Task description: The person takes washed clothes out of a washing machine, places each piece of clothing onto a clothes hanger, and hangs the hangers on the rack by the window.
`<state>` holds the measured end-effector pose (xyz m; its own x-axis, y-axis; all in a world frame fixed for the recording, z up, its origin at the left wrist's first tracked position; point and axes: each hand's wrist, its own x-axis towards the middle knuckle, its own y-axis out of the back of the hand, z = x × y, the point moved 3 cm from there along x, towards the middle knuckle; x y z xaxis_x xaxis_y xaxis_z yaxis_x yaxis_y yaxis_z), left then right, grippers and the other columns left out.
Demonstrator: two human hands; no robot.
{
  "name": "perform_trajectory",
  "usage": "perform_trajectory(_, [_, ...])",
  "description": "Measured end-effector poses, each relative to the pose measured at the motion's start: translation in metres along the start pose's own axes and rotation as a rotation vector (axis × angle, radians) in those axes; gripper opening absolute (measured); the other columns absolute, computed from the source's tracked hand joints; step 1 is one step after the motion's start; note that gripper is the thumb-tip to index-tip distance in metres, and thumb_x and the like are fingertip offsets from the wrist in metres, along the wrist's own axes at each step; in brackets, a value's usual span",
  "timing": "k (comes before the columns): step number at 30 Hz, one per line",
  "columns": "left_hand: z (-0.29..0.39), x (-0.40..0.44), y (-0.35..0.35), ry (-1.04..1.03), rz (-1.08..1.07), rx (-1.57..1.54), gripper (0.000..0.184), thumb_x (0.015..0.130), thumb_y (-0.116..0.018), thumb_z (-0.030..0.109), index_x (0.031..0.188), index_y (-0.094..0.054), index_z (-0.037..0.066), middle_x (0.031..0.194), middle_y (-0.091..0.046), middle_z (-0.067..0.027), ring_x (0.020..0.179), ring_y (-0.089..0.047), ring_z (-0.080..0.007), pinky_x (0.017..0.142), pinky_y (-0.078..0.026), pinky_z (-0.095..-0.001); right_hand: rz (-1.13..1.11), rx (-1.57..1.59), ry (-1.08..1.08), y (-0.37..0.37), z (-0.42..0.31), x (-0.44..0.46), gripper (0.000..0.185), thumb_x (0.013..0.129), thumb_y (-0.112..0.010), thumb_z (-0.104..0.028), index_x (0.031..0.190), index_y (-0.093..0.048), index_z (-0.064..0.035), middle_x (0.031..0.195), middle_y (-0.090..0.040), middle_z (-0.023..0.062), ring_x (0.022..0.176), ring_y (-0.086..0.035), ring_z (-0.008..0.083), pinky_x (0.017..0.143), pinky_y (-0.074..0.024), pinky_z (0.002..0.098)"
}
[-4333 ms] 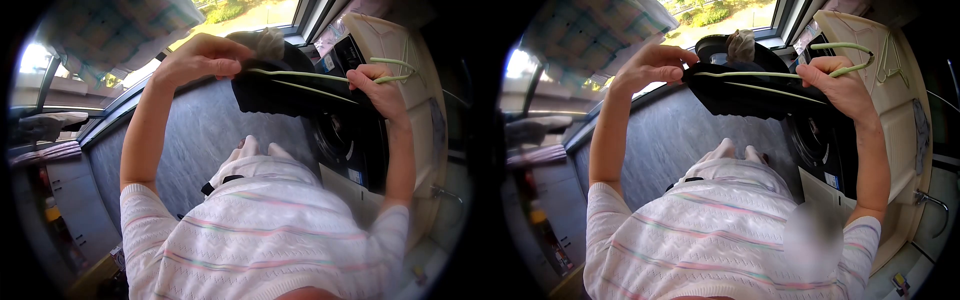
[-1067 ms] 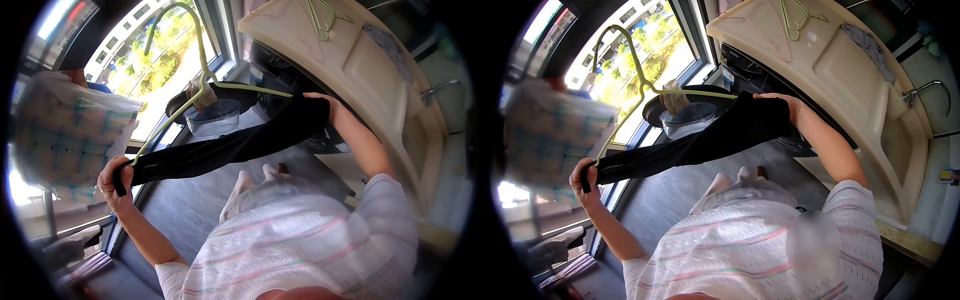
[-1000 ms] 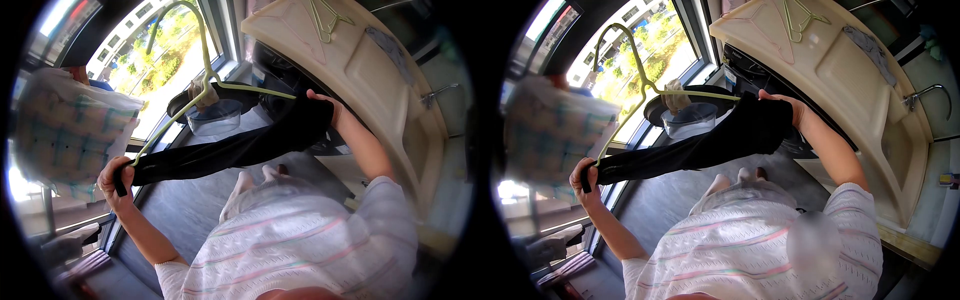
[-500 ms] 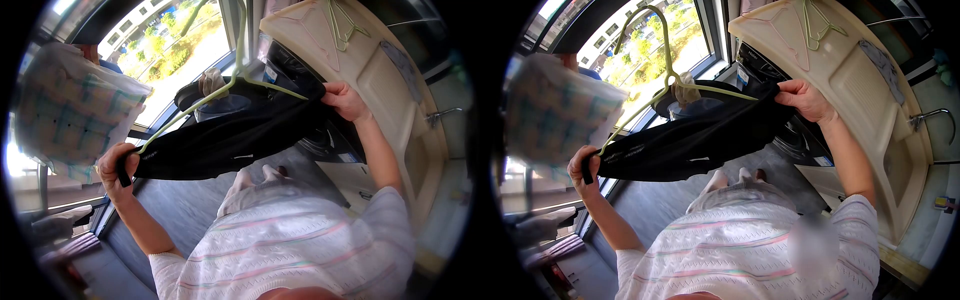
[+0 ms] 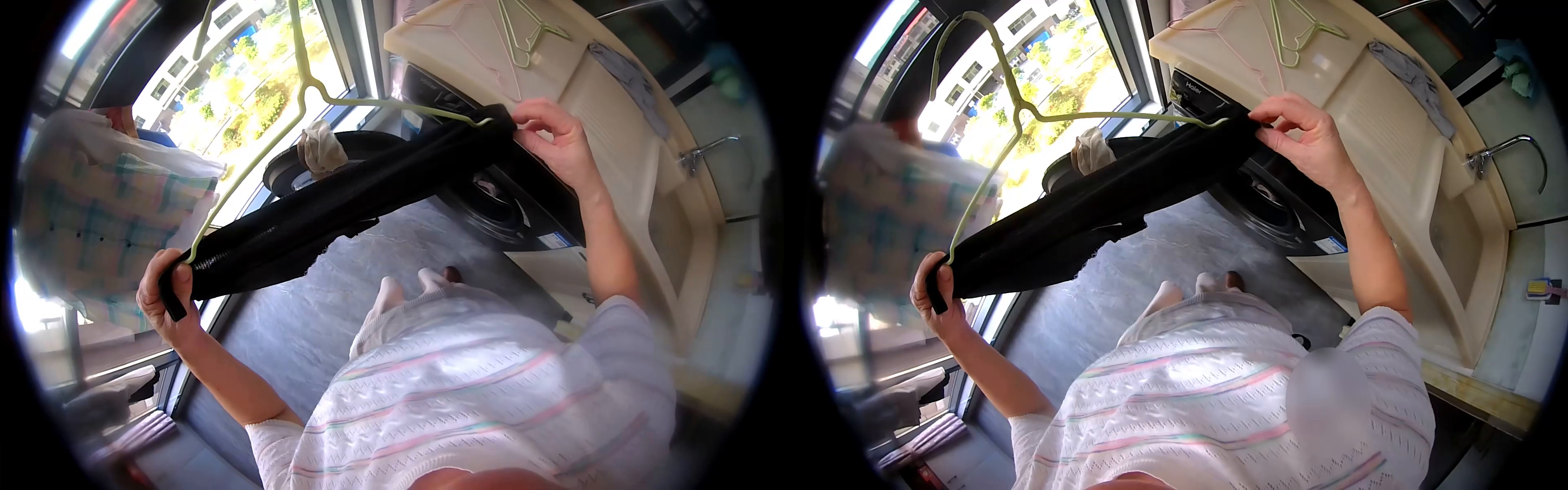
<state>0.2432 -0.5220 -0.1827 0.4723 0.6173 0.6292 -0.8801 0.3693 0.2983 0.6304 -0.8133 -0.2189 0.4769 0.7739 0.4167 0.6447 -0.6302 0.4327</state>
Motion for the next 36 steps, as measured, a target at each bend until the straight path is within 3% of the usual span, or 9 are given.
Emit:
perform_trajectory(9, [0.001,0.003,-0.005,-0.053,-0.039,0.087,0.023,0.071,-0.071,0.014,0.085,-0.063,-0.002,0.078,-0.060,-0.0058,0.073,-0.054,-0.0129,0.071,-0.040,-0.0243,-0.139,0.042,-0.151,-0.010,-0.016,0.038,0.020,0.084,-0.057,-0.019,0.098,-0.060,-0.0048,0.094,-0.058,-0.0004,0.086,-0.050,0.0066,0.078,-0.0386,0.0206])
perform_trajectory(13, [0.005,0.001,-0.003,-0.083,-0.017,0.108,0.023,0.071,-0.070,0.014,0.084,-0.062,-0.002,0.078,-0.060,-0.0063,0.072,-0.054,-0.0137,0.071,-0.040,-0.0246,-0.331,0.084,-0.313,-0.013,0.007,0.049,0.031,0.086,-0.054,-0.034,0.086,-0.063,-0.0037,0.074,-0.053,-0.0041,0.073,-0.046,0.0040,0.065,-0.0368,0.0189])
perform_trajectory(16, [0.012,-0.003,-0.002,-0.083,-0.037,0.127,0.022,0.071,-0.070,0.015,0.083,-0.061,-0.003,0.078,-0.060,-0.0067,0.072,-0.054,-0.0144,0.071,-0.040,-0.0245,-0.496,-0.013,-0.573,-0.015,0.026,0.044,0.031,0.083,-0.058,-0.033,0.084,-0.063,-0.0023,0.070,-0.049,-0.0055,0.066,-0.043,0.0032,0.058,-0.0355,0.0182])
perform_trajectory(19, [0.018,-0.004,-0.002,-0.069,-0.083,0.157,0.023,0.071,-0.070,0.015,0.082,-0.061,-0.003,0.078,-0.060,-0.0070,0.072,-0.054,-0.0149,0.070,-0.040,-0.0245,-0.492,0.124,-0.417,-0.021,0.014,0.039,0.023,0.083,-0.059,-0.024,0.082,-0.062,-0.0012,0.072,-0.053,-0.0053,0.064,-0.043,0.0024,0.057,-0.0356,0.0173])
perform_trajectory(22, [0.014,-0.007,0.002,-0.051,-0.063,0.201,0.022,0.071,-0.070,0.014,0.082,-0.061,-0.003,0.078,-0.060,-0.0068,0.073,-0.054,-0.0146,0.070,-0.040,-0.0243,-0.030,0.136,-0.250,-0.021,0.008,0.028,0.020,0.084,-0.059,-0.018,0.078,-0.062,0.0009,0.069,-0.054,-0.0053,0.064,-0.047,0.0037,0.060,-0.0396,0.0179])
perform_trajectory(25, [0.007,-0.010,0.006,-0.011,0.002,0.146,0.022,0.072,-0.069,0.014,0.083,-0.061,-0.003,0.079,-0.060,-0.0065,0.073,-0.054,-0.0140,0.071,-0.040,-0.0240,0.158,0.131,-0.062,-0.013,-0.008,0.017,0.016,0.084,-0.058,-0.015,0.082,-0.062,0.0000,0.075,-0.058,-0.0037,0.071,-0.050,0.0045,0.068,-0.0407,0.0185])
perform_trajectory(28, [0.003,-0.010,0.004,-0.015,0.037,0.097,0.022,0.072,-0.070,0.013,0.084,-0.062,-0.003,0.080,-0.061,-0.0065,0.074,-0.054,-0.0133,0.071,-0.040,-0.0234,0.053,0.090,0.110,-0.016,-0.019,0.011,0.016,0.084,-0.057,-0.016,0.090,-0.062,-0.0019,0.084,-0.060,-0.0015,0.078,-0.050,0.0056,0.074,-0.0395,0.0200])
perform_trajectory(32, [0.003,-0.007,-0.005,-0.004,0.009,0.019,0.022,0.070,-0.070,0.012,0.084,-0.063,-0.002,0.080,-0.061,-0.0068,0.074,-0.055,-0.0130,0.071,-0.040,-0.0228,-0.021,0.190,0.005,-0.008,-0.015,0.012,0.018,0.084,-0.058,-0.018,0.093,-0.062,-0.0033,0.093,-0.060,0.0001,0.082,-0.050,0.0075,0.077,-0.0384,0.0213])
perform_trajectory(36, [0.022,0.004,-0.028,-0.019,-0.112,0.114,0.017,0.071,-0.068,0.012,0.078,-0.061,-0.002,0.069,-0.057,-0.0043,0.062,-0.052,-0.0112,0.058,-0.039,-0.0220,-0.126,0.067,0.069,-0.021,-0.041,0.035,0.024,0.084,-0.058,-0.021,0.101,-0.059,-0.0040,0.094,-0.060,0.0012,0.081,-0.052,0.0078,0.075,-0.0397,0.0186])
